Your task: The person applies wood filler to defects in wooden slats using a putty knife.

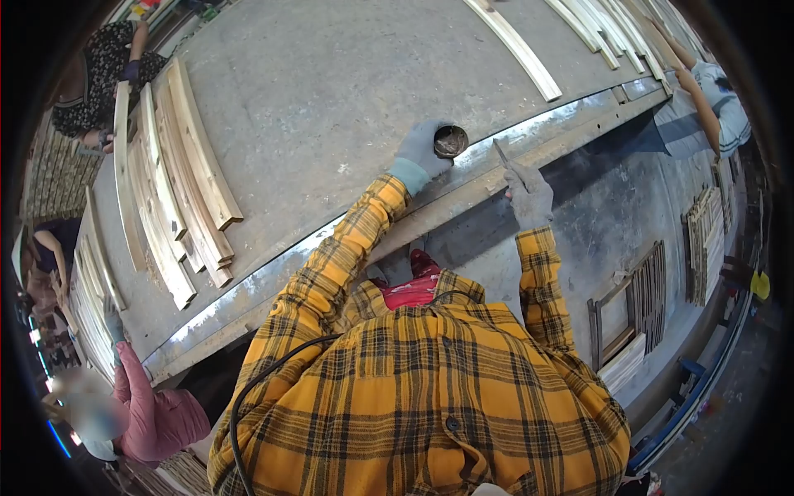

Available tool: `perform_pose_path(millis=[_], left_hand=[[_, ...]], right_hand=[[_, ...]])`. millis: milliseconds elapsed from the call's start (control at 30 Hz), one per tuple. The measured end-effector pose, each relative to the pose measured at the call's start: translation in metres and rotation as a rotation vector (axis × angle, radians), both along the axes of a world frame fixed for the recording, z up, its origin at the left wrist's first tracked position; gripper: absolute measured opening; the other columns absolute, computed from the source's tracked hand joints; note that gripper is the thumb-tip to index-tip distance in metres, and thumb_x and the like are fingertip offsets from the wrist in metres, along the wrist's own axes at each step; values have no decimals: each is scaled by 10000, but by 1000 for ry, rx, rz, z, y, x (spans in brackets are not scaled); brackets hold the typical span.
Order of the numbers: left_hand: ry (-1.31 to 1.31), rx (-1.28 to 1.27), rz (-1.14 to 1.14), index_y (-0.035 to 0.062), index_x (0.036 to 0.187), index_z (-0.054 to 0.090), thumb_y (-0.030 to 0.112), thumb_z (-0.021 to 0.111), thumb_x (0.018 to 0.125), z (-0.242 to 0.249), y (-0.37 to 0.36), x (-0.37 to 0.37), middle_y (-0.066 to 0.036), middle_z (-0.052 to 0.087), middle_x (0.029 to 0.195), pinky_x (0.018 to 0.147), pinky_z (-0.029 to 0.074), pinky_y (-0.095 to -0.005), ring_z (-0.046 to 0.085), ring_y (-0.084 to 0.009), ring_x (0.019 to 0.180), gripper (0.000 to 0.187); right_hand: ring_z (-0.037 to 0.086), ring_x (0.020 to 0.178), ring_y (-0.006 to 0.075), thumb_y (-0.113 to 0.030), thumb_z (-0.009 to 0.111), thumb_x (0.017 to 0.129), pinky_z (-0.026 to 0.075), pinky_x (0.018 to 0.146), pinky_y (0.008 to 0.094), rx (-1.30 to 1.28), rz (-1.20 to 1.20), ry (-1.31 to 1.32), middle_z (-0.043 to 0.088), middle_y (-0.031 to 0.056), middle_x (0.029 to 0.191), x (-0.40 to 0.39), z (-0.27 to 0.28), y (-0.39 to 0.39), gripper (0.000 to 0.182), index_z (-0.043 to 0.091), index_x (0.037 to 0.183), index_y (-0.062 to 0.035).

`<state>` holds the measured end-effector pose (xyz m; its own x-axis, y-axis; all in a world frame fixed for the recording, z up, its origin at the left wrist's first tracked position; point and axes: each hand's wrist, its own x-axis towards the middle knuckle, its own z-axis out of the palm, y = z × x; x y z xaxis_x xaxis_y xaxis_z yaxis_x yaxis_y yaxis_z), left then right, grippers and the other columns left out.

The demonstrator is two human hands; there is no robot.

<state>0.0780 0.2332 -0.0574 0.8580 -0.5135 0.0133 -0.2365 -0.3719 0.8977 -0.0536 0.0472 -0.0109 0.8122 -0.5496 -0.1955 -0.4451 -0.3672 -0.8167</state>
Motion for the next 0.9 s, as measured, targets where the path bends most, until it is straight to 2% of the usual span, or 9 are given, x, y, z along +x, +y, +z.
perform_pose_path(millis=[133,367,433,500,533,600,733,833,900], left_hand=[[-71,18,-71,84,1111,541,159,730,598,-4,6,-4,-140,565,1074,912,445,-370,525,-320,1049,552],[-7,-12,-41,82,1082,534,110,712,595,-6,27,-1,-129,527,1070,900,451,-358,538,-311,1027,519],[33,-9,-64,87,1078,540,97,705,597,-6,37,0,-129,535,1058,897,451,-353,543,-307,1020,509],[78,-55,-250,99,1063,562,116,711,597,-3,43,-2,-127,550,1072,887,461,-362,547,-318,1032,490],[87,-51,-253,99,1063,562,116,711,597,-1,41,-8,-127,550,1072,887,461,-362,547,-318,1032,490],[58,-45,-411,103,1043,577,91,692,612,7,33,-25,-126,562,1061,887,461,-361,557,-311,1028,446],[95,-136,-392,124,1068,575,58,673,611,0,3,-50,-120,562,1063,901,439,-362,528,-315,1035,472],[-56,-142,-380,104,1101,554,58,702,599,-10,-12,-54,-116,561,1079,912,434,-357,522,-306,1048,525],[-34,-63,-404,116,1141,552,94,736,595,-13,-14,-51,-117,555,1123,937,419,-379,496,-315,1088,576]], right_hand=[[530,606,78,-104,666,828,442,534,204,-27,15,8,574,40,829,-2,0,6,242,661,1065,-56],[509,603,70,-108,668,823,427,544,207,-110,62,-26,556,15,768,-15,12,-2,230,669,1050,-70],[525,610,92,-137,659,827,439,562,233,-124,96,-2,555,25,743,-16,15,-1,210,674,1028,-81],[538,618,115,-147,648,830,445,574,249,-180,123,9,561,35,746,-16,14,0,195,675,1012,-84],[551,627,137,-157,638,833,450,586,264,-242,149,20,567,46,748,-17,14,0,182,676,995,-87],[562,642,159,-161,631,834,455,600,276,-269,166,21,572,57,753,-18,16,1,172,675,983,-88],[581,667,187,-158,617,835,462,619,294,-258,166,63,581,71,762,-14,24,0,162,673,969,-86],[580,667,189,-151,617,832,462,620,302,-281,163,67,578,74,760,-17,25,1,161,671,967,-83],[580,662,188,-140,618,828,464,618,303,-303,156,34,580,74,762,-21,19,-2,159,671,965,-80]])
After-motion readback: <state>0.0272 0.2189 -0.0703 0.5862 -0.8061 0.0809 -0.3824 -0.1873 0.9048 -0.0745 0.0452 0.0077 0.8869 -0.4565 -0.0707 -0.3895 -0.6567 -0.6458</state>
